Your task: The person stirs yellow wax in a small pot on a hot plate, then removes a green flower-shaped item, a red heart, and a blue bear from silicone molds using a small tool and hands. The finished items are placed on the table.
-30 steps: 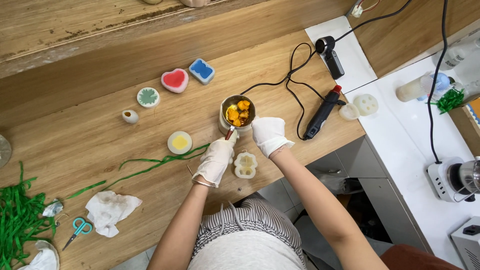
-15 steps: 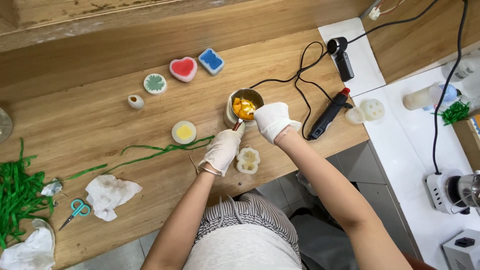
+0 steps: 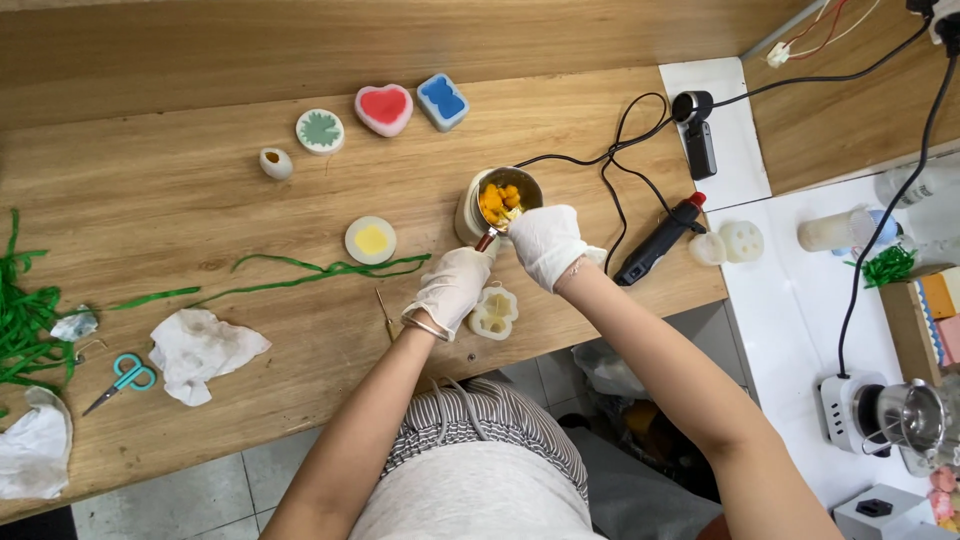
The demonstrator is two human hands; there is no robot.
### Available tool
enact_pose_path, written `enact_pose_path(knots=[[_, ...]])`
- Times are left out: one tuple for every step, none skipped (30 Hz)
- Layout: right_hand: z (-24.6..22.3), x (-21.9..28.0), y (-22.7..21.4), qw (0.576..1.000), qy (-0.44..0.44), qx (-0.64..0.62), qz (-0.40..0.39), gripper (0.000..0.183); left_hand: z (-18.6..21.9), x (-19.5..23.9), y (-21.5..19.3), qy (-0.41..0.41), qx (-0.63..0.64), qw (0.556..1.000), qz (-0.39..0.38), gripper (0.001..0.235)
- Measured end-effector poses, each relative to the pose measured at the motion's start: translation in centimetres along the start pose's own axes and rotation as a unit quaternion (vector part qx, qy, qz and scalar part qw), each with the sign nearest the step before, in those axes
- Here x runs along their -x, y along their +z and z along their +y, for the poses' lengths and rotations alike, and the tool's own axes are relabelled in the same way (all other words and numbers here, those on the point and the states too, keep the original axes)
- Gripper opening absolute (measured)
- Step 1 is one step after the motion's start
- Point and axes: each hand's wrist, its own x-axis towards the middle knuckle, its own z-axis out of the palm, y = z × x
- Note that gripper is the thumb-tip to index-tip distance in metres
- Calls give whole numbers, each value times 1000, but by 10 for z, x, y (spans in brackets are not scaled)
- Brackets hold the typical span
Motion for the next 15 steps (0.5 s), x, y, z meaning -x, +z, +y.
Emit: enact_pose_path(knots=[[2,-3,-1,1000,0,0,-1,10,-2,-4,3,0,0,1000,-1,62],[4,-5,-3,1000,16,7,2,10,-4,-8,6,-7,2,1000,-4,62],[6,-10,-5,999,31,15,6,10,-5,-13,7,-12,4,1000,-5,61],[5,-5,-9,999,31,16,6,10,-3,-7,2,-12,5,1000,-5,61],[5,-1,-12,999,38,19,-29,10,0,-1,-1,-2,3,1000,0,60],[5,4,-15,997,46,23,-64,11,3,5,-5,8,1,1000,5,60],[3,5,-15,997,46,24,-64,11,4,7,-7,9,2,1000,5,60],[1,7,-15,998,23,12,-58,10,6,9,-8,-3,13,1000,1,60],[-1,11,-14,999,1,0,-53,10,6,12,-8,-16,23,1000,-5,61],[-1,9,-15,999,1,-1,-54,10,-6,-6,5,-17,23,1000,-6,61],[-1,6,-17,999,18,-18,-33,10,-18,-25,16,28,-22,999,7,55],[-1,3,-20,999,36,-36,-12,13,-29,-44,27,73,-68,995,21,50],[4,6,-18,999,38,-37,-11,13,-39,-53,34,74,-69,995,21,50],[10,8,-16,997,62,-52,-12,14,-48,-63,41,95,-33,995,16,49],[19,6,-17,994,88,-65,-9,15,-52,-76,46,119,3,993,12,47]])
